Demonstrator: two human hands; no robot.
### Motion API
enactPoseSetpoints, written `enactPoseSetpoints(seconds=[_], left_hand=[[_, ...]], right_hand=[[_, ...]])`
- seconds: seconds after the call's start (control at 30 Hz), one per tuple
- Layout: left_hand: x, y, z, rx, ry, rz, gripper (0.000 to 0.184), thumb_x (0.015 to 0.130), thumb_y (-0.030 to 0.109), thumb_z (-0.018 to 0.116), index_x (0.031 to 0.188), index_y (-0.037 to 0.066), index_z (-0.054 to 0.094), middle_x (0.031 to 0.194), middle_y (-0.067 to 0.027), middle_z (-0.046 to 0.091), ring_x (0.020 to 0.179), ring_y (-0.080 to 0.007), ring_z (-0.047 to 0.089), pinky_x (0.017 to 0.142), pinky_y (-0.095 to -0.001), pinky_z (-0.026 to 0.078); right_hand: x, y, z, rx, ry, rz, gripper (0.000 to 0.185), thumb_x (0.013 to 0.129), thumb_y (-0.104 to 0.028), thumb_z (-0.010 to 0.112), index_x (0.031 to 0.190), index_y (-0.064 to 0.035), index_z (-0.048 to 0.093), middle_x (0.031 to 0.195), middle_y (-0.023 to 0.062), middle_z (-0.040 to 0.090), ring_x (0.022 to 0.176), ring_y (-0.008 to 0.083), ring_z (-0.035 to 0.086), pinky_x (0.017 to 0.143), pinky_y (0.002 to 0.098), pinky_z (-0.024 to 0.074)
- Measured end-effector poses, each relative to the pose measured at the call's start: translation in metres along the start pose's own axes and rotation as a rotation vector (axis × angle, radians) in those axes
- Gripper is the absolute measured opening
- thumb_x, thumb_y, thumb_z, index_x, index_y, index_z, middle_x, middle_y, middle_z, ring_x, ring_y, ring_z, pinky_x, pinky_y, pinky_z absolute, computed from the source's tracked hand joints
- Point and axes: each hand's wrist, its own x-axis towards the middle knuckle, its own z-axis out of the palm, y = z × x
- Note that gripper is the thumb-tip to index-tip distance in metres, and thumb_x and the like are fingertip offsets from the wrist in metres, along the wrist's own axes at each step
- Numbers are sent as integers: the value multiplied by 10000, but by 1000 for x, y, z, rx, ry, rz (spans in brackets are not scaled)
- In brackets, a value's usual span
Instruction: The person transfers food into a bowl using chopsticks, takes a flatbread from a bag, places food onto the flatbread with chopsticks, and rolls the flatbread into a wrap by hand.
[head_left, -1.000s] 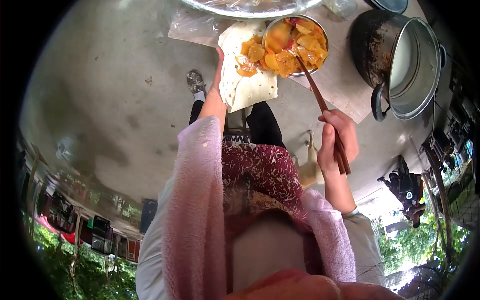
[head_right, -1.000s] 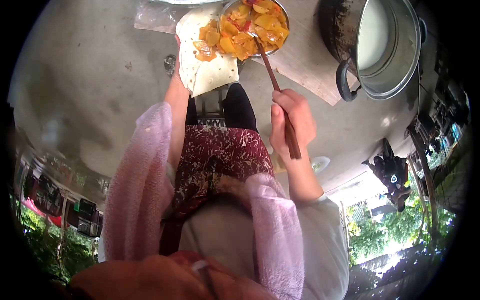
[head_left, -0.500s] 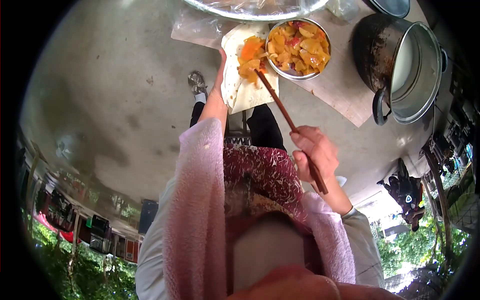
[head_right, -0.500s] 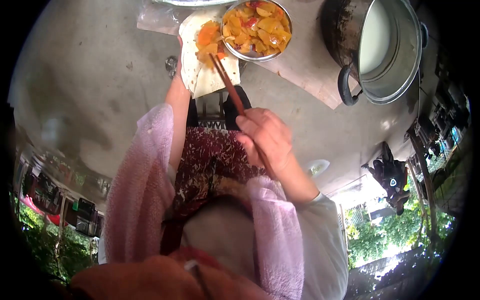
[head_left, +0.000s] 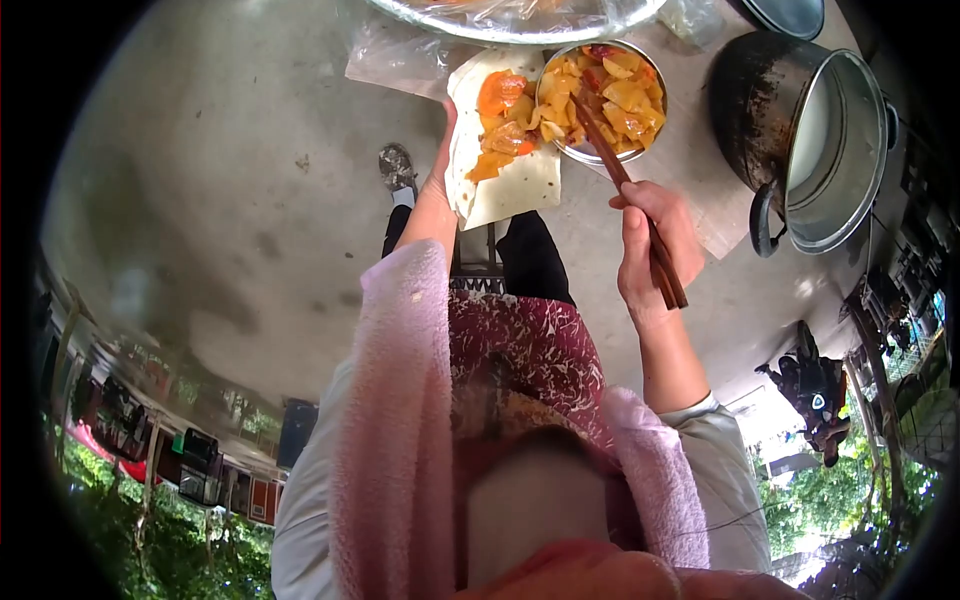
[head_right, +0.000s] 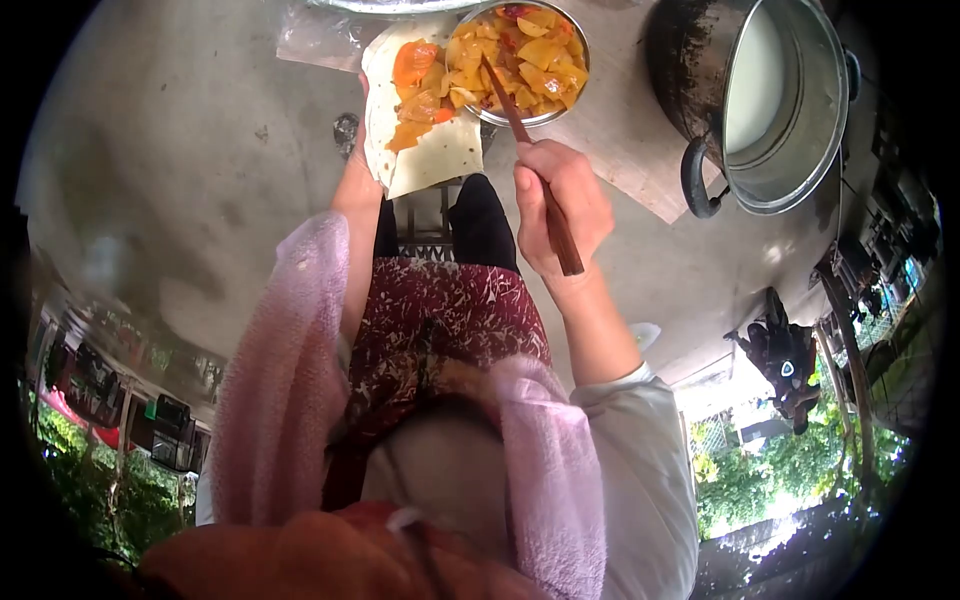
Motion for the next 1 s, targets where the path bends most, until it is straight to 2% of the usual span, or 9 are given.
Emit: enactPoseSetpoints(seconds=[0.23,0.33,0.47,0.53,0.6,0.8,1.0], left_hand=[[1,0,-6,-34,7,-13,961,793,741,479,1465,83,281,1449,-145,395,1293,-303,447,1050,-436,416],[-5,2,2,-23,50,-27,958,796,738,477,1467,84,276,1449,-149,393,1297,-303,440,1060,-436,403],[-3,3,1,17,37,4,953,802,739,464,1467,83,276,1446,-153,395,1296,-306,442,1056,-436,408],[-2,2,0,23,18,13,952,804,740,458,1467,81,275,1444,-155,396,1295,-308,443,1054,-435,411],[-2,2,2,25,11,12,951,805,740,454,1466,80,275,1443,-157,398,1293,-311,446,1051,-434,415],[-4,4,6,25,-20,1,945,814,737,439,1463,72,274,1439,-167,398,1283,-320,459,1038,-432,431],[-1,4,0,24,-7,-3,944,811,735,448,1458,67,284,1429,-172,410,1274,-318,468,1026,-432,444]], right_hand=[[-10,-16,-11,47,-90,-171,148,859,-75,662,911,61,634,843,195,637,688,296,630,607,331,520],[-23,-31,-14,167,-128,-140,273,958,-188,551,940,78,607,850,215,630,747,291,657,654,327,516],[-15,-25,-23,67,-30,-129,272,971,-183,525,967,78,600,891,218,622,757,280,654,682,331,514],[-1,-17,-23,-37,4,-44,229,963,-163,549,992,56,611,935,171,623,765,225,648,727,305,502],[12,-8,-17,-46,36,62,113,895,-72,618,950,23,644,912,148,652,797,242,640,726,314,508],[18,2,-6,-1,-28,116,93,880,-74,647,939,-3,655,899,124,643,778,230,628,708,291,498],[4,-5,-7,25,-32,-31,148,893,-134,643,909,13,651,841,147,649,687,232,633,617,286,500]])
